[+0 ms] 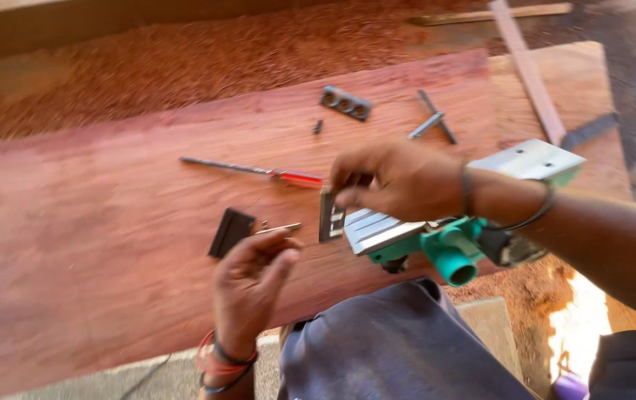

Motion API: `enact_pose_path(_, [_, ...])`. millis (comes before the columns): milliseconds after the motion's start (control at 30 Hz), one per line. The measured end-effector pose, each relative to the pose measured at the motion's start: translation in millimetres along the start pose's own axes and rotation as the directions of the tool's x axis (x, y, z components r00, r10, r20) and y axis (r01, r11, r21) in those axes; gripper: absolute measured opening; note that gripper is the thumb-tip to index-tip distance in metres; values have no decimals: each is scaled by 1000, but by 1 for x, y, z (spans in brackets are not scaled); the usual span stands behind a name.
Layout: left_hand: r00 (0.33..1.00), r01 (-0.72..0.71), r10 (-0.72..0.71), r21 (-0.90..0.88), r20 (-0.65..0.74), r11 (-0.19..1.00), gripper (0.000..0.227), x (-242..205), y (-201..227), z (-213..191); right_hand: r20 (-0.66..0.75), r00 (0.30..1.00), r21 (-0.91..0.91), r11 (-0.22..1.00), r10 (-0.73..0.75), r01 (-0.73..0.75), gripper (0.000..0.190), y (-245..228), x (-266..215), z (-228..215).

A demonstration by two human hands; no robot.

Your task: Assembling and adjusting the blade components of an electric power planer on a woodworking surface.

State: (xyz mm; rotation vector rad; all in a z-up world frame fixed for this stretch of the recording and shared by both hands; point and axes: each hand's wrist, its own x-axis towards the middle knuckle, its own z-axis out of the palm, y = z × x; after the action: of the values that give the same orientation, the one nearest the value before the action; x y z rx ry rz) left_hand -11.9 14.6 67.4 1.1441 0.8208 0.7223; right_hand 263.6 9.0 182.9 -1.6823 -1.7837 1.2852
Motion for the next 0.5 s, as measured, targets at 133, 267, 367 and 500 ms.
enact_pose_path(133, [991, -125, 126, 18, -36, 992, 28, 4, 10, -8, -273, 956, 48, 992, -103, 121, 18, 37, -84, -79])
enact_pose_path(267, [992, -111, 117, 89, -55, 990, 29, 3, 4, 3, -630, 745, 166, 975, 219, -146, 20, 104, -185, -132])
enact_pose_path(367, [992, -108, 117, 170, -49, 980, 30, 2, -8, 16, -720, 593, 260, 932, 361, -252, 18, 177, -238, -144])
enact_pose_path(500, [989, -116, 138, 303, -52, 946, 29, -2, -18, 45, -569, 527, 550, 769, 631, -327, 20, 283, -278, -147])
